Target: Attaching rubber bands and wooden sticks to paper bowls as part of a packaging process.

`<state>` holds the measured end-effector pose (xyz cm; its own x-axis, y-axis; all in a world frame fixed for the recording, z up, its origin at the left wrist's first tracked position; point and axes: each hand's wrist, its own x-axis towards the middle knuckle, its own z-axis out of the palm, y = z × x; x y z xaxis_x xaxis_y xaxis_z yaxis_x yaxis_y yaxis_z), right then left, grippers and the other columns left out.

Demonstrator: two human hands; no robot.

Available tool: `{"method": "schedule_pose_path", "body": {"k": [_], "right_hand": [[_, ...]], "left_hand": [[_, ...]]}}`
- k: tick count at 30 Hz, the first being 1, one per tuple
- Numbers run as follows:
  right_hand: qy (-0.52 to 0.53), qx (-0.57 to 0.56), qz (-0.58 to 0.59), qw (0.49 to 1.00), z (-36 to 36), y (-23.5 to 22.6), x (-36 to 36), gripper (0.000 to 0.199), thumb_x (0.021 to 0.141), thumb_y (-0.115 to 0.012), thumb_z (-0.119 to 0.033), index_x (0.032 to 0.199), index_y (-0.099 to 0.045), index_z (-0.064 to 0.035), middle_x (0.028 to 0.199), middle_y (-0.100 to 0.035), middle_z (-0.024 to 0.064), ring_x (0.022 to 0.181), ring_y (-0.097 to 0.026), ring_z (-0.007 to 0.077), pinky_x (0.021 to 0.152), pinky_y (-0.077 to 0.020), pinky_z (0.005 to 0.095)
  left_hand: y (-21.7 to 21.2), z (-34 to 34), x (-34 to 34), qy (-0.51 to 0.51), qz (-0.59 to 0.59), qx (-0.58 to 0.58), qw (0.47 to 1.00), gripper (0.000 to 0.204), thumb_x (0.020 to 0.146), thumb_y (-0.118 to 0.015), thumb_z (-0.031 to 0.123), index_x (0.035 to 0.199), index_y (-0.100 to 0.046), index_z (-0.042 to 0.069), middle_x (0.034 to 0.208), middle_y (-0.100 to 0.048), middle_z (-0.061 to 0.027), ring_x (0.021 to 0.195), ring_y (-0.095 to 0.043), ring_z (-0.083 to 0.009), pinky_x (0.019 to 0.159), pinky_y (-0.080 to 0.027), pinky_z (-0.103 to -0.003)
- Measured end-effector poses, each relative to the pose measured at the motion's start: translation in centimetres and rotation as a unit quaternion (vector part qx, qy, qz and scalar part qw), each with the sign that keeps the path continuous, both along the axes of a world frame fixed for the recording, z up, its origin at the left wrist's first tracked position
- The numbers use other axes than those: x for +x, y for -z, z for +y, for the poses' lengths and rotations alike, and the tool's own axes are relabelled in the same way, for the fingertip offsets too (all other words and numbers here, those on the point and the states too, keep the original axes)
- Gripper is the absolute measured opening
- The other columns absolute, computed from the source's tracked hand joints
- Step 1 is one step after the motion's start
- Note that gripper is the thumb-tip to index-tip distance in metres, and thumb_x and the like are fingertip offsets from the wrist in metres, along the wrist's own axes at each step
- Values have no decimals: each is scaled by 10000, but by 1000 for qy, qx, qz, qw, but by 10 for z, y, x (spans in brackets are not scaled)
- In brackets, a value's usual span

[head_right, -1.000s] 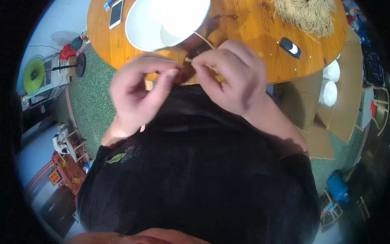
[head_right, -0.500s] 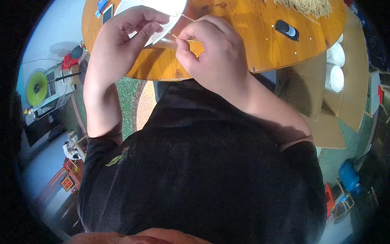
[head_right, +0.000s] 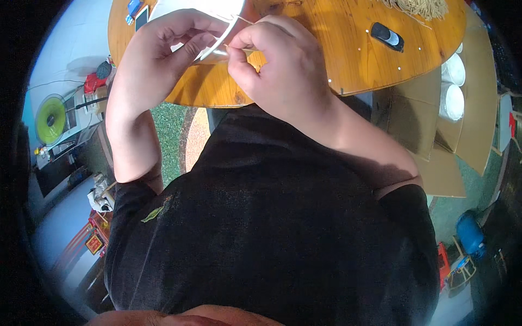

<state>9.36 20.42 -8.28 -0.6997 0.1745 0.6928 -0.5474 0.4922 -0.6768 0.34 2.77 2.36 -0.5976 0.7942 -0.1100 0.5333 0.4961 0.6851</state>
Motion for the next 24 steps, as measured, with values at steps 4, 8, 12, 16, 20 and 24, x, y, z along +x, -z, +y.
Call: {"method": "schedule_pose_path", "body": {"k": [4,8,12,16,20,24], "right_hand": [[-5,23,-27,999,1,-4,4,133,817,-798,17,905,-707,-25,876,-719,76,796,-719,180,722,-560,279],[1,26,-16,1000,0,-4,2,124,815,-801,15,891,-711,-23,865,-719,78,778,-716,184,711,-557,282],[17,11,29,999,-4,-1,-3,150,768,-792,-33,821,-659,-78,759,-667,46,705,-663,245,643,-519,364],[27,5,11,1000,-3,-2,-1,138,763,-799,-31,800,-674,-77,751,-679,43,699,-671,244,630,-524,362],[29,-1,-3,1000,-3,-4,1,132,765,-812,-31,809,-694,-71,772,-691,48,714,-685,235,634,-535,351],[9,-22,14,1000,0,-5,-3,141,766,-819,-18,829,-702,-65,805,-701,55,745,-695,233,669,-546,337]], "left_hand": [[0,-2,-9,31,-20,23,999,205,1013,-622,5,1204,-687,-35,1100,-739,-82,1047,-703,-140,947,-554,-288],[2,-6,-19,75,-68,16,995,204,1014,-627,4,1203,-690,-43,1088,-736,-84,1037,-704,-144,943,-558,-289],[4,-5,-23,78,-105,16,991,181,1019,-629,11,1178,-693,-44,1056,-735,-78,1007,-700,-134,917,-557,-280],[5,-3,-24,78,-120,16,990,141,1021,-633,21,1127,-699,-45,1011,-731,-65,959,-693,-118,873,-554,-266],[-2,4,-20,86,-64,-11,994,113,1026,-629,31,1089,-698,-34,974,-724,-54,923,-684,-114,831,-546,-262],[-3,5,-8,72,90,1,993,115,1051,-584,65,1113,-663,10,967,-684,-36,903,-637,-119,804,-522,-279]]}}
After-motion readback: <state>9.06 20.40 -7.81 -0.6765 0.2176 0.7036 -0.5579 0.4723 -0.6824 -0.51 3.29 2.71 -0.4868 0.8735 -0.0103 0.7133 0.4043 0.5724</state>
